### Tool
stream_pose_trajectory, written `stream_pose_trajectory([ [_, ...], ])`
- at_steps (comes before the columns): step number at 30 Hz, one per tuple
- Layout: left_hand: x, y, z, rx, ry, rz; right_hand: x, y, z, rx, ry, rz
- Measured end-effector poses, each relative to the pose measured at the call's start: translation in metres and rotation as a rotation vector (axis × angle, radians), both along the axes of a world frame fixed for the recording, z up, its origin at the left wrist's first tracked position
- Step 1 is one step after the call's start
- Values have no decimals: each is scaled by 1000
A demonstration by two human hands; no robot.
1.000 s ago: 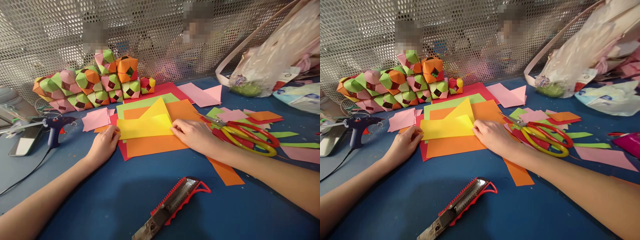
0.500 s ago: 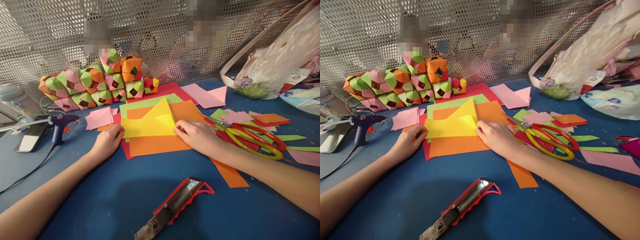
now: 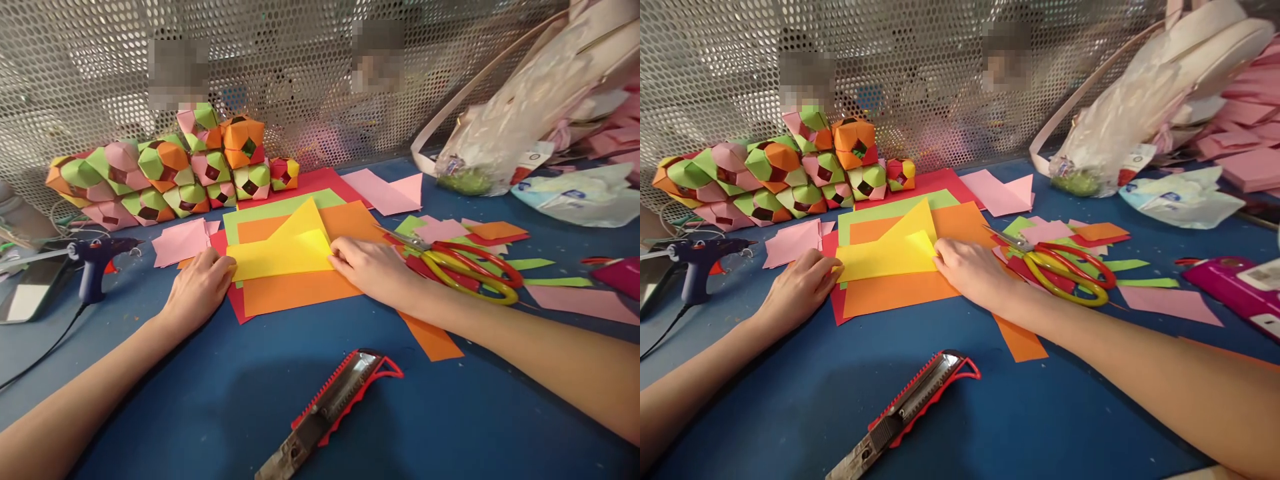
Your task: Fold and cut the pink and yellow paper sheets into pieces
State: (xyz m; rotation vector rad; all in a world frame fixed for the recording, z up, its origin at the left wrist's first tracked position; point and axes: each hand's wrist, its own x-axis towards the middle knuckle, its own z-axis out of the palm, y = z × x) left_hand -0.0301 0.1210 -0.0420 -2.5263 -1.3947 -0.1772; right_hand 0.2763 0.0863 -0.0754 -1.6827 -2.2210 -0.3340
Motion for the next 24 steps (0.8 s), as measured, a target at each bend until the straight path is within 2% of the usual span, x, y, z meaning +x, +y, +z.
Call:
stream_pose_trajectory([
  [2, 0, 3, 2, 80, 65, -70, -1, -1, 3, 11, -42, -32],
  [4, 0, 8, 5, 97, 149, -175, 0, -1, 6, 69, -109, 0],
  [8, 3, 15, 11, 25, 267, -334, -1, -1, 15, 122, -264, 238],
  [11, 8, 15, 14, -39, 312, -348, -3, -1, 21, 62, -326, 383],
  [14, 12, 13, 16, -64, 363, -357, -8, 1, 22, 41, -389, 454],
  [19, 15, 10, 15, -24, 388, -393, -16, 10, 20, 17, -477, 487],
  [24, 19, 5, 20, -55, 403, -361, -20, 16, 15, -15, -478, 487],
])
